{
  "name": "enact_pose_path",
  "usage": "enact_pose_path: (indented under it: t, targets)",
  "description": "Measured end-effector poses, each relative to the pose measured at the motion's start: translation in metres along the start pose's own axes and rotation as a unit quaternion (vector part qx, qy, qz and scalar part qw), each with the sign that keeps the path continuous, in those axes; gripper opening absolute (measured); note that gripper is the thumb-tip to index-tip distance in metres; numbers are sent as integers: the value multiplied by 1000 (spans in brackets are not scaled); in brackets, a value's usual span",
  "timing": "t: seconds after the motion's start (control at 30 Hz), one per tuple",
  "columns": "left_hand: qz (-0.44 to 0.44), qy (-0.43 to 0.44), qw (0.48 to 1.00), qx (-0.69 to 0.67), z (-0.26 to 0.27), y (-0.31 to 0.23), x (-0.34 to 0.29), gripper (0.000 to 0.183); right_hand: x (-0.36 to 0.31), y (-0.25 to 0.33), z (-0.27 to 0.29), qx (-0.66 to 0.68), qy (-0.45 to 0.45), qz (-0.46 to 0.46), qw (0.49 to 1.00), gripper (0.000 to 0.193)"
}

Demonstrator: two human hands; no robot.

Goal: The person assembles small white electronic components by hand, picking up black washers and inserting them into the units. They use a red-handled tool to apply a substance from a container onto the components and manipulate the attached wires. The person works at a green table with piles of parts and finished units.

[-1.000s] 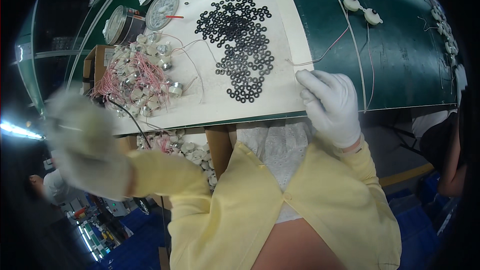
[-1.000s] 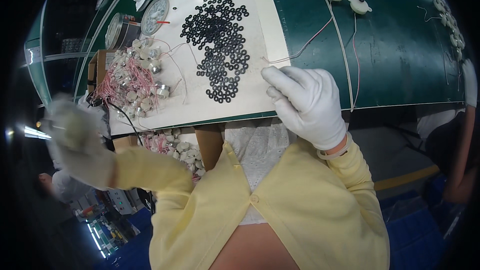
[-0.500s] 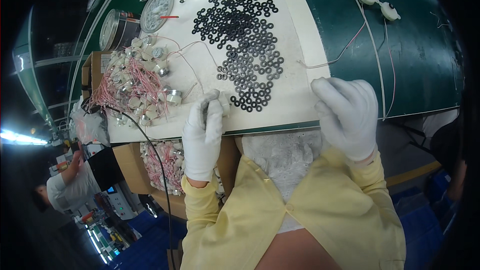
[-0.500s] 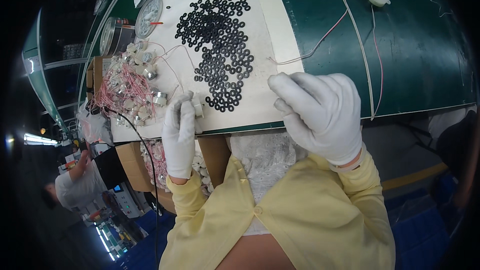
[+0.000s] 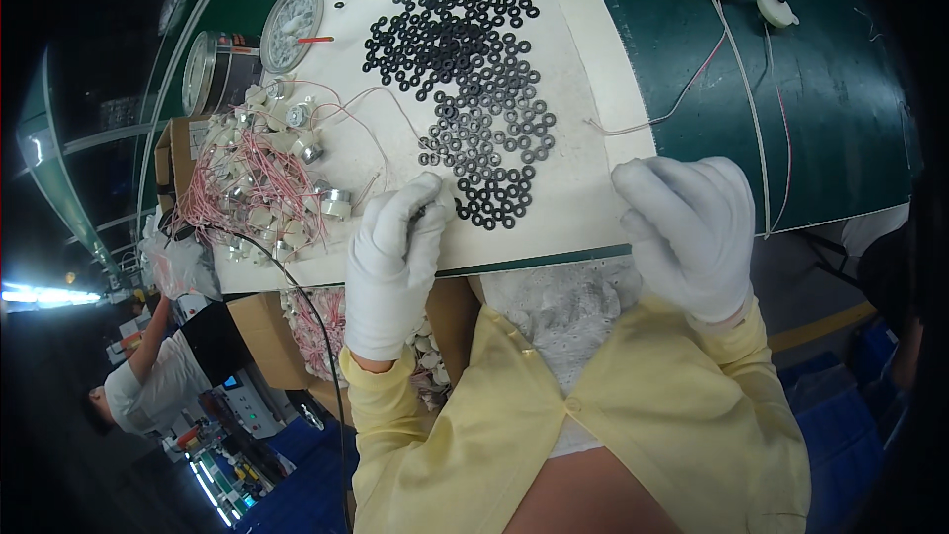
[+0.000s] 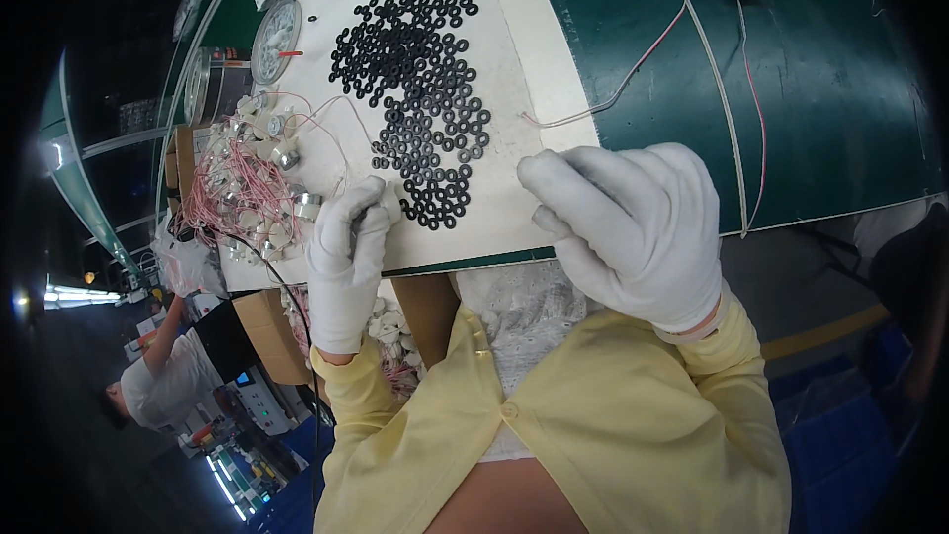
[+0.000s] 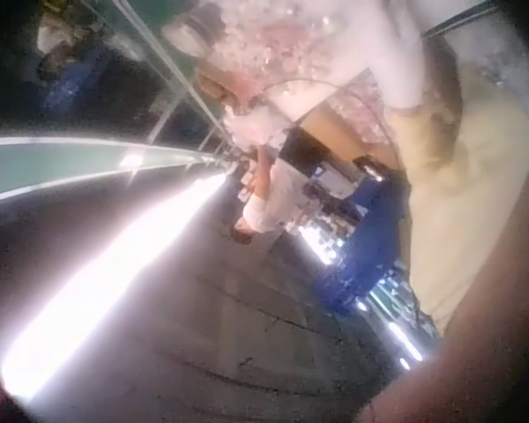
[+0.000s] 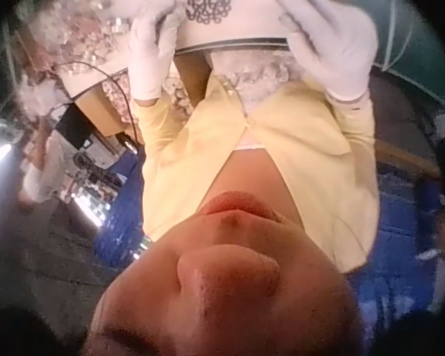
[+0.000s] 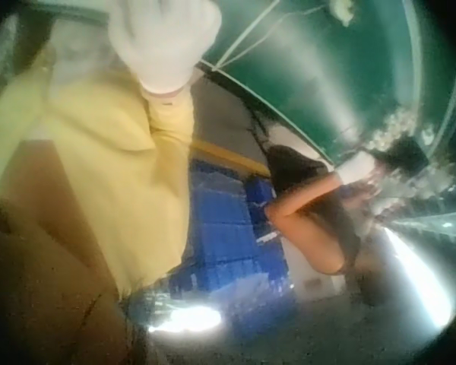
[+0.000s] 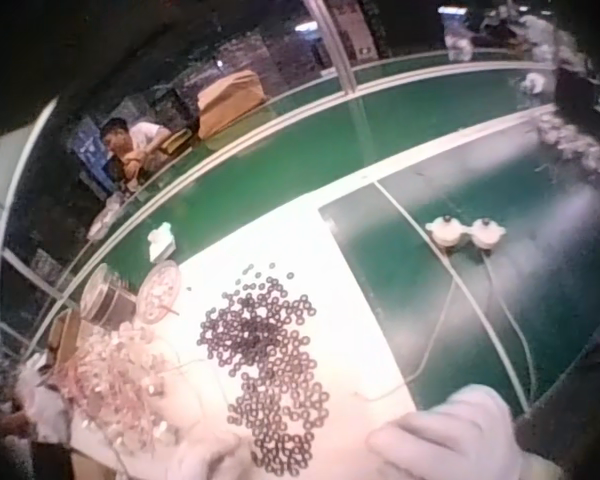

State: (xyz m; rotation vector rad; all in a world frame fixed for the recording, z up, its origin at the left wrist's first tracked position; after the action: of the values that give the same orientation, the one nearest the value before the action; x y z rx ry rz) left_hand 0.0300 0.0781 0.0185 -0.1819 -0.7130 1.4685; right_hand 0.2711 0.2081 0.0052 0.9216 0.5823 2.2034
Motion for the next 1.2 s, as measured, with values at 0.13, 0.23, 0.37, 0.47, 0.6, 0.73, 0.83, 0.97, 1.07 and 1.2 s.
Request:
enact_pose_path:
  t: [0.13, 0.23, 0.37, 0.47, 0.6, 0.73, 0.83, 0.97, 1.07, 1.2]
  targets:
    - [-75, 46, 994, 69, 2, -4, 13, 31, 2, 1, 1, 8, -9, 2, 1000, 50]
    - [-85, 86, 987, 106, 5, -7, 17, 33, 4, 2, 3, 9, 28, -7, 1000, 49]
    - [-72, 204, 948, 234, 18, -27, 22, 32, 3, 1, 2, 8, 28, -6, 1000, 50]
    - [-60, 210, 947, 234, 19, -30, 21, 34, 2, 0, 1, 3, 2, 4, 1000, 49]
    - [-59, 237, 942, 229, 17, -27, 22, 32, 2, 2, 3, 3, -1, 0, 1000, 46]
    - [-49, 225, 961, 150, 19, -15, 18, 28, 4, 3, 3, -13, 26, -7, 1000, 46]
    - [46, 97, 994, -18, 16, 4, -8, 27, 11, 8, 6, 3, 68, -17, 998, 47]
    - [133, -89, 979, -124, 12, 13, -62, 28, 18, 38, -13, 139, 92, -10, 986, 45]
    - [128, -203, 885, -400, 6, -31, -54, 51, 26, 74, -36, 218, 218, -1, 951, 49]
    - [174, -175, 864, -440, -26, -69, -30, 73, 26, 70, -32, 359, 216, -77, 904, 51]
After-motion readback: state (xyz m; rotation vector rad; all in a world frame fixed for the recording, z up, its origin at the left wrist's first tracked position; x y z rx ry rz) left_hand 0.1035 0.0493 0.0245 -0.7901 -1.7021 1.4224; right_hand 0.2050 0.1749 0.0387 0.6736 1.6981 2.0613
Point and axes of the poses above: each hand's wrist, its own x-axis towards the middle knuckle, its own z-axis out of the back of the hand, y = z × x, the point moved 5 cm from there along x, towards the middle knuckle, and after that the axes turned 15 degrees about -z, right-handed, at the moved point
